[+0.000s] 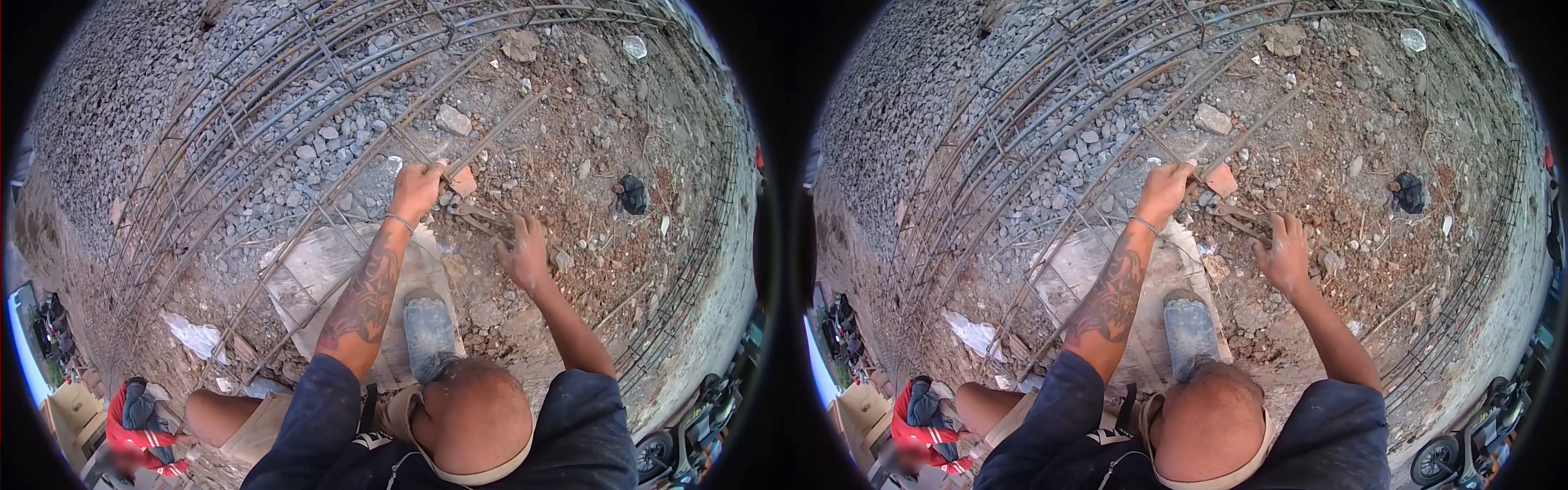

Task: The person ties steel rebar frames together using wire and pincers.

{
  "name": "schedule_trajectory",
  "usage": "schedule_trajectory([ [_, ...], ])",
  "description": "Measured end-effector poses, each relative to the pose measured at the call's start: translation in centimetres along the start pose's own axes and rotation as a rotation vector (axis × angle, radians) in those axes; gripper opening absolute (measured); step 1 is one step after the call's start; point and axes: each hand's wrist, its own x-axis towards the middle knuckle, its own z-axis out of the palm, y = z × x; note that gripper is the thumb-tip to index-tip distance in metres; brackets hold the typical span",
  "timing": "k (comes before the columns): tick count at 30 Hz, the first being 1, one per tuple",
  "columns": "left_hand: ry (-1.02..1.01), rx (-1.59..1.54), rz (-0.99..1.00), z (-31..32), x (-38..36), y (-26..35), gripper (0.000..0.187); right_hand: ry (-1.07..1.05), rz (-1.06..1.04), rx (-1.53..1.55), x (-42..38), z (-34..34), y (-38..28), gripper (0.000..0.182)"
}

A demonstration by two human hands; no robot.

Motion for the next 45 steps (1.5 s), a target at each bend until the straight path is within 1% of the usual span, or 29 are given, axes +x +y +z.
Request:
schedule_trajectory([
  [1, 0.054, 0.0, 0.034, 0.2, -0.4, 0.3, 0.044, 0.015, 0.073, 0.313, 0.2, -0.1, -2.0, 0.04],
  [3, 0.094, 0.008, 0.05, 0.5, -0.6, 0.5, 0.042, 0.068, 0.137, 0.581, 1.9, 0.8, -5.7, 0.033],
  [5, 0.145, 0.022, 0.064, 0.4, -0.8, 0.4, 0.041, 0.126, 0.374, 0.835, 3.5, 2.8, -8.9, 0.031],
  [6, 0.145, -0.004, 0.079, 0.5, -0.9, 0.3, 0.04, 0.125, 0.369, 0.844, 4.1, 4.0, -9.3, 0.031],
  [8, 0.145, -0.061, 0.113, 0.3, -1.2, 0.8, 0.039, 0.188, 0.577, 1.008, 5.6, 4.4, -10.9, 0.035],
  [9, 0.102, -0.01, 0.063, 0.0, -1.3, 0.9, 0.036, 0.106, 0.67, 1.069, 5.7, 3.9, -10.7, 0.038],
  [10, 0.103, -0.014, 0.064, -0.2, -1.3, 1.2, 0.036, 0.106, 0.668, 1.066, 6.0, 3.6, -10.7, 0.038],
  [12, 0.081, -0.023, 0.023, -0.1, -1.6, 1.6, 0.035, 0.086, 0.779, 1.395, 6.4, 3.3, -10.6, 0.038],
  [16, 0.012, -0.072, -0.062, -0.5, -0.7, 1.3, 0.033, 0.065, 0.754, 1.674, 8.4, 2.9, -9.7, 0.044],
  [17, -0.067, -0.165, -0.085, -0.7, -0.7, 1.6, 0.03, 0.063, 0.765, 1.774, 8.8, 3.1, -9.3, 0.047],
  [18, -0.148, -0.259, -0.111, -0.7, -0.7, 1.8, 0.027, 0.062, 0.762, 1.775, 8.9, 3.6, -8.7, 0.047],
  [20, -0.106, -0.316, -0.105, -0.8, -0.9, 2.0, 0.025, -0.031, 0.672, 1.934, 9.2, 4.5, -7.5, 0.033],
  [22, -0.068, -0.372, -0.109, -0.9, -1.1, 1.6, 0.023, -0.016, 0.702, 1.842, 9.1, 4.8, -6.9, 0.029],
  [24, -0.154, -0.451, -0.064, -1.2, -0.8, 1.0, 0.02, -0.004, 0.719, 1.747, 8.8, 4.5, -7.0, 0.026],
  [26, -0.158, -0.474, -0.065, -1.3, -0.9, 1.0, 0.02, 0.428, 0.369, 0.679, 8.2, 2.7, -8.0, 0.024],
  [27, -0.167, -0.494, -0.071, -1.2, -1.0, 1.0, 0.02, 0.463, 0.187, 0.526, 8.3, 2.2, -7.8, 0.031],
  [28, -0.168, -0.497, -0.075, -1.1, -0.9, 0.8, 0.02, 0.46, 0.189, 0.524, 8.6, 1.2, -7.8, 0.031],
  [30, -0.199, -0.532, -0.004, -1.2, -0.6, 0.3, 0.019, 0.289, -0.214, -0.019, 10.0, -1.1, -7.8, 0.031],
  [31, -0.197, -0.533, -0.006, -1.2, -0.8, 0.2, 0.019, 0.161, -0.307, -0.05, 10.8, -1.5, -7.2, 0.027],
  [32, -0.183, -0.539, -0.004, -1.2, -1.0, 0.3, 0.018, 0.163, -0.307, -0.05, 11.4, -1.8, -6.6, 0.027],
  [34, -0.166, -0.546, 0.008, -1.3, -0.9, 0.7, 0.017, -0.119, -0.496, -0.132, 12.6, -2.4, -5.8, 0.024],
  [35, -0.168, -0.528, 0.012, -1.3, -0.8, 0.6, 0.017, -0.22, -0.491, -0.096, 12.9, -2.5, -5.4, 0.025],
  [36, -0.171, -0.508, 0.014, -1.3, -0.8, 0.5, 0.016, -0.223, -0.493, -0.097, 12.7, -2.3, -5.2, 0.025],
  [38, -0.159, -0.527, 0.01, -1.2, -1.0, 0.9, 0.016, -0.101, -0.559, -0.08, 12.1, -1.5, -4.8, 0.022],
  [39, -0.149, -0.541, -0.001, -1.2, -1.2, 1.0, 0.016, -0.107, -0.563, -0.079, 11.6, -1.0, -4.6, 0.022],
  [41, -0.172, -0.519, 0.002, -1.4, -1.0, 0.5, 0.017, 0.149, -0.608, -0.04, 10.7, -0.1, -4.3, 0.017],
  [42, -0.197, -0.492, 0.005, -1.6, -0.9, 0.3, 0.019, 0.146, -0.613, -0.035, 10.3, 0.4, -4.4, 0.017],
  [44, -0.165, -0.5, -0.004, -1.6, -1.5, 1.0, 0.018, 0.249, -0.455, 0.066, 9.5, 0.9, -4.6, 0.015],
  [45, -0.144, -0.511, -0.008, -1.5, -1.8, 1.3, 0.017, 0.293, -0.433, 0.067, 9.2, 1.0, -4.8, 0.015],
])
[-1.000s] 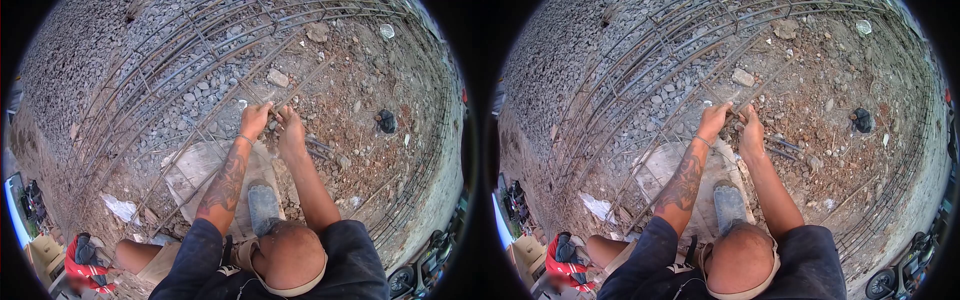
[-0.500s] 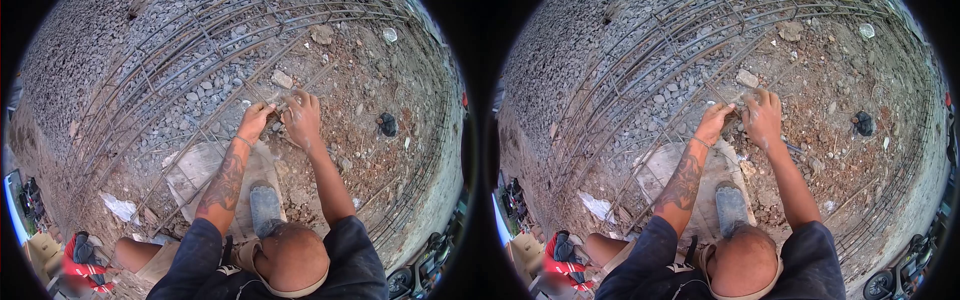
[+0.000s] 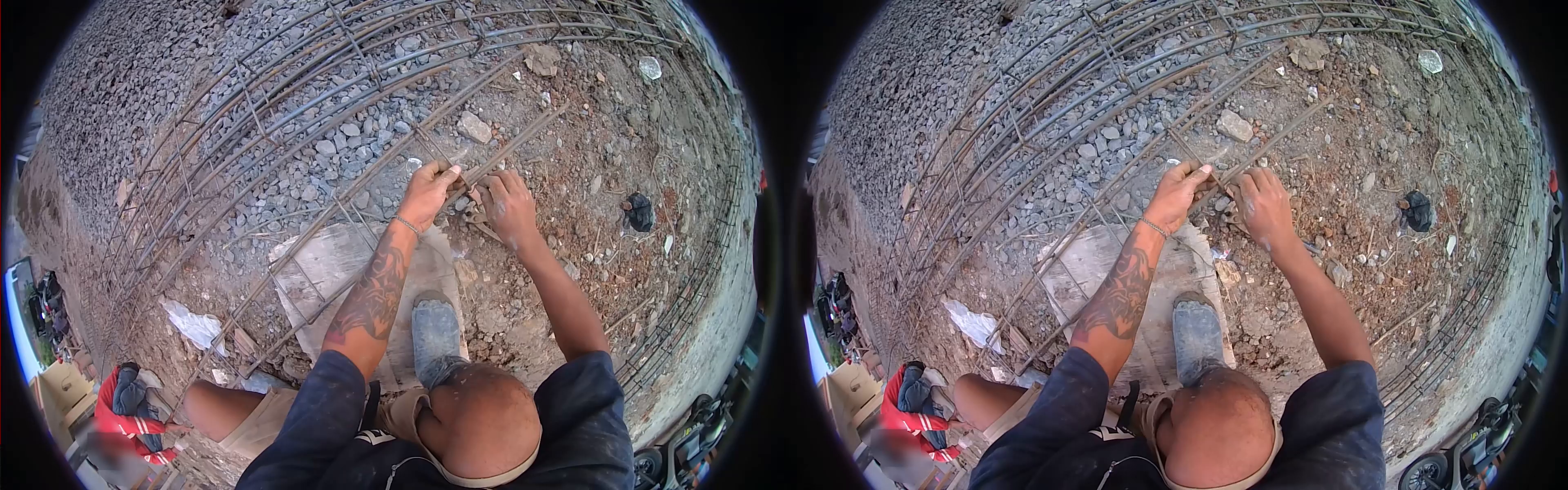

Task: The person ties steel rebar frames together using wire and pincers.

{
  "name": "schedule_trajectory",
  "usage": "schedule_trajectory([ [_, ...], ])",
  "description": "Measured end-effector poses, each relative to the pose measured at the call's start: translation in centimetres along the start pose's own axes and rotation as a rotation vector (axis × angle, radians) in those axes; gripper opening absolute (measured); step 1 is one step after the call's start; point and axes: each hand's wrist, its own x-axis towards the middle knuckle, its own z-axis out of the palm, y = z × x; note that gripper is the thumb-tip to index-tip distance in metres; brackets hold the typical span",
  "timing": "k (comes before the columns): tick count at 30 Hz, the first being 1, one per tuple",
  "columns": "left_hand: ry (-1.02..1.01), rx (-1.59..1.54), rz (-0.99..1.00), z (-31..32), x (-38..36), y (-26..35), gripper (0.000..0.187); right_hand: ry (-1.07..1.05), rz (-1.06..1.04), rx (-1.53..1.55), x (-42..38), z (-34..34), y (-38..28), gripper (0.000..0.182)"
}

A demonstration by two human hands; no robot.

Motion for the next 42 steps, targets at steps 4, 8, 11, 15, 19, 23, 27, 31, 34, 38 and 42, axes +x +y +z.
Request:
schedule_trajectory([
  [4, -0.001, 0.067, 0.064, 0.0, 0.7, -0.8, 0.019, -0.025, 0.581, 0.393, -3.3, 1.9, -3.0, 0.008],
  [8, 0.115, 0.258, 0.175, 0.3, 0.9, -1.1, 0.023, 0.303, 1.247, 1.175, -3.5, 8.8, -6.9, 0.014],
  [11, 0.139, 0.553, 0.157, -0.7, 1.1, -1.2, 0.023, 0.56, 1.322, 1.569, -1.2, 11.4, -8.5, 0.015],
  [15, 0.265, 0.845, 0.468, -1.8, 1.2, -1.8, 0.029, 0.009, 1.184, 1.256, -2.2, 8.7, -7.2, 0.022],
  [19, 0.29, 1.012, 0.469, -1.5, -1.7, -1.9, 0.037, -0.052, 0.605, 0.316, -6.2, 3.0, -5.0, 0.039],
  [23, 0.199, 1.071, 0.522, -1.1, -9.0, -3.4, 0.031, -0.373, 0.406, -0.209, -10.5, -0.7, 1.8, 0.071],
  [27, 0.225, 1.101, 0.681, -2.9, -13.8, -1.6, 0.025, -0.442, 0.134, -0.202, -13.5, -0.7, 6.3, 0.064],
  [31, 0.838, 1.11, 0.857, -7.9, -12.9, 1.3, 0.02, -0.404, -0.057, -0.285, -11.7, -1.5, 5.5, 0.05],
  [34, 1.133, 0.869, 0.642, -10.3, -12.4, 1.3, 0.017, -0.524, -0.233, -0.261, -10.5, -1.4, 6.0, 0.034],
  [38, 0.925, 0.391, 0.572, -7.3, -12.8, -2.1, 0.015, -0.628, -0.025, -0.156, -8.9, -1.9, 5.3, 0.03],
  [42, 0.848, 0.389, 0.564, -1.4, -14.6, -3.6, 0.024, -0.713, 0.071, -0.191, -8.8, -4.7, 2.5, 0.022],
])
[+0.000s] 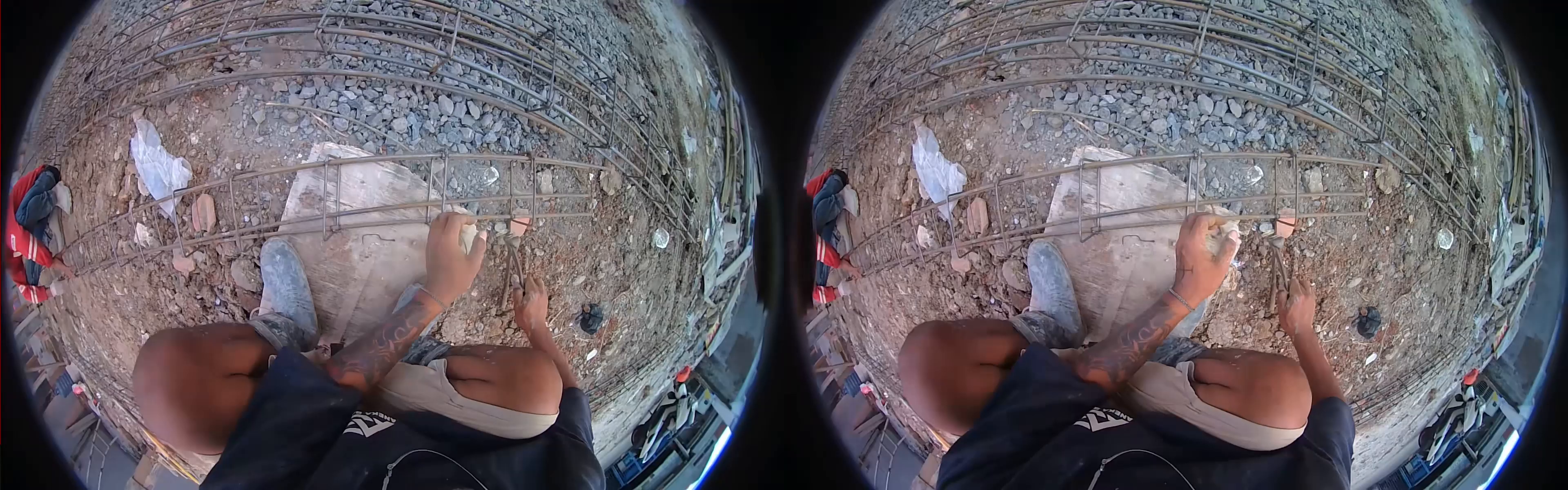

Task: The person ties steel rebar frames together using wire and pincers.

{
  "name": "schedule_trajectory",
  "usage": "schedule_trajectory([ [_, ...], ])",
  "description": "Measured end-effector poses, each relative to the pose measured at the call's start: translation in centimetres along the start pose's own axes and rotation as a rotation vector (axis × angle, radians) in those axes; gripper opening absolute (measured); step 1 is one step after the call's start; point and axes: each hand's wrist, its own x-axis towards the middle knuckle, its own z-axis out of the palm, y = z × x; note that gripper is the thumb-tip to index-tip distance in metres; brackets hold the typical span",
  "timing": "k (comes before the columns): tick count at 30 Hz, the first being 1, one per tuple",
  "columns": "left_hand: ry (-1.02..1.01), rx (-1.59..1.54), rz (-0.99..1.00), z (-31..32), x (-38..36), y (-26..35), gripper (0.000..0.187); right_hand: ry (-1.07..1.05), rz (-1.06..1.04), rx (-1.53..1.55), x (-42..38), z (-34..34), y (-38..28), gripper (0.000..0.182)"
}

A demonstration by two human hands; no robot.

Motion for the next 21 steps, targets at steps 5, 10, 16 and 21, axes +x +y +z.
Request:
schedule_trajectory([
  [5, -0.109, -0.244, -0.172, 5.3, -3.6, 2.4, 0.065, 0.134, -0.134, -0.212, -1.6, -14.0, -10.7, 0.02],
  [10, -0.508, -0.836, -0.654, 3.5, -0.3, 5.0, 0.055, -0.306, 0.149, -0.13, 6.0, -23.4, -21.6, 0.027],
  [16, -0.335, -1.321, -1.342, -2.2, 9.3, 5.5, 0.05, -0.629, -0.09, -0.341, 20.1, -22.7, -27.4, 0.038],
  [21, -0.286, -1.394, -1.59, -2.6, 12.5, 5.1, 0.047, -1.001, 0.168, -0.402, 25.5, -21.6, -30.5, 0.039],
])
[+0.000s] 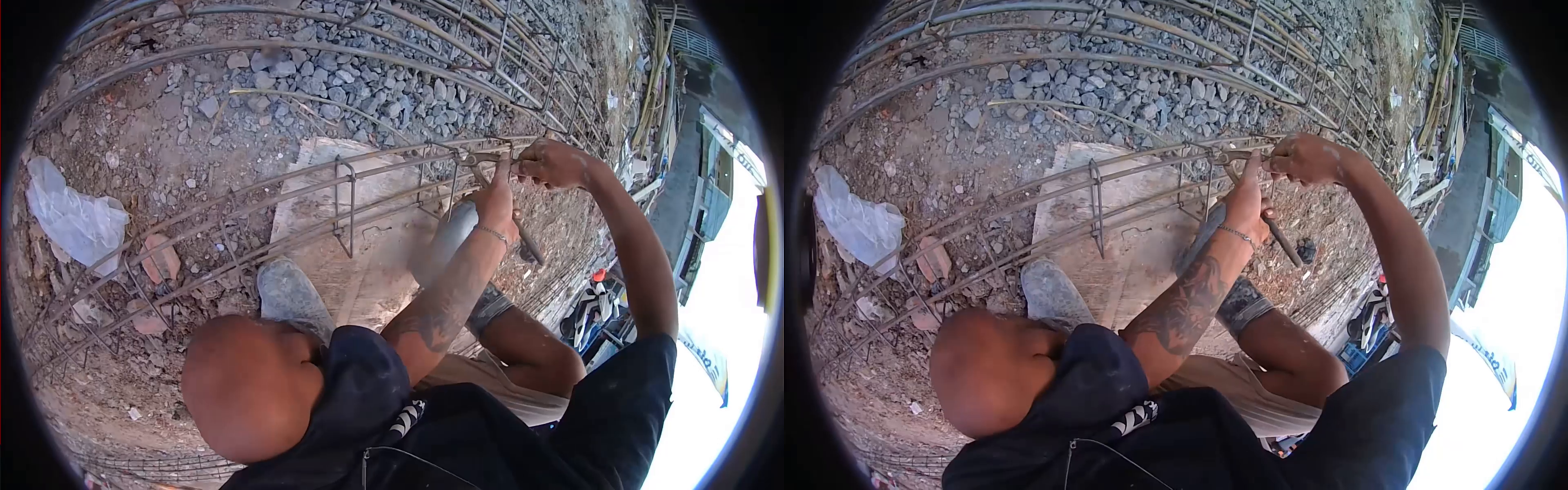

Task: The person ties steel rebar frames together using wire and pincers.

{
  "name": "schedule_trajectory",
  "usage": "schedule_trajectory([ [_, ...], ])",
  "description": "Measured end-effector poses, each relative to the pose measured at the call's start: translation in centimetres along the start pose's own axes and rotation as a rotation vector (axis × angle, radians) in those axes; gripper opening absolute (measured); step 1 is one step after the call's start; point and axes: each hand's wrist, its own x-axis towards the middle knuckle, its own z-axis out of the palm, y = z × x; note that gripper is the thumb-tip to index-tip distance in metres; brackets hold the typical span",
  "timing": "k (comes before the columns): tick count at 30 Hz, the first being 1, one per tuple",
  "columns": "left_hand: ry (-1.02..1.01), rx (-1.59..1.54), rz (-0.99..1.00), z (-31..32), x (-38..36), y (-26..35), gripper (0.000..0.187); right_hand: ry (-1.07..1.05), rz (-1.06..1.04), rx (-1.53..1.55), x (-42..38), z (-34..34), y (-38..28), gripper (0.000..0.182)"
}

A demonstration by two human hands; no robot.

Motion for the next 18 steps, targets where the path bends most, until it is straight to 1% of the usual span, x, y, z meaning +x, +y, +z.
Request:
schedule_trajectory([
  [2, -0.051, -0.11, -0.046, 0.7, 0.0, 0.3, 0.042, -0.034, 0.011, 0.034, 1.5, -0.6, 0.9, 0.041],
  [3, -0.109, -0.156, -0.093, 0.7, 0.0, 0.4, 0.038, -0.049, -0.007, -0.023, 1.9, -0.8, 1.5, 0.041],
  [4, -0.105, -0.16, -0.099, 1.0, 0.8, 0.4, 0.038, -0.063, -0.023, -0.086, 1.7, -1.5, 1.5, 0.041],
  [5, -0.074, -0.287, -0.132, 1.4, 1.8, 0.7, 0.037, -0.124, 0.034, -0.116, 1.4, -2.6, 0.1, 0.039],
  [6, -0.042, -0.414, -0.157, 1.6, 2.5, 0.9, 0.036, -0.129, 0.029, -0.118, 1.9, -2.7, 0.7, 0.039],
  [7, -0.163, -0.393, -0.084, 1.5, 2.1, 1.5, 0.039, -0.111, -0.044, -0.166, 2.8, -3.0, 1.5, 0.038],
  [8, -0.161, -0.396, -0.073, 2.2, 2.0, 2.1, 0.039, -0.097, -0.116, -0.211, 3.2, -3.4, 0.9, 0.037],
  [9, -0.114, -0.403, -0.07, 2.5, 1.7, 2.2, 0.039, -0.153, -0.032, -0.174, 3.0, -4.1, 0.4, 0.037],
  [10, -0.069, -0.407, -0.07, 2.5, 1.7, 1.9, 0.04, -0.161, -0.033, -0.162, 3.4, -3.7, 0.8, 0.037],
  [13, -0.099, -0.389, -0.062, 2.0, 2.6, 1.9, 0.036, -0.229, -0.089, -0.202, 4.7, -4.4, 1.0, 0.037],
  [15, -0.121, -0.382, -0.033, 2.0, 2.8, 2.4, 0.035, -0.273, -0.01, -0.147, 4.9, -5.3, 0.4, 0.041],
  [16, -0.113, -0.402, -0.035, 2.1, 2.8, 2.5, 0.03, -0.291, 0.033, -0.12, 4.9, -5.7, 0.1, 0.043],
  [18, -0.101, -0.44, -0.04, 2.5, 3.0, 2.8, 0.021, -0.31, 0.043, -0.095, 5.1, -6.3, 0.1, 0.042],
])
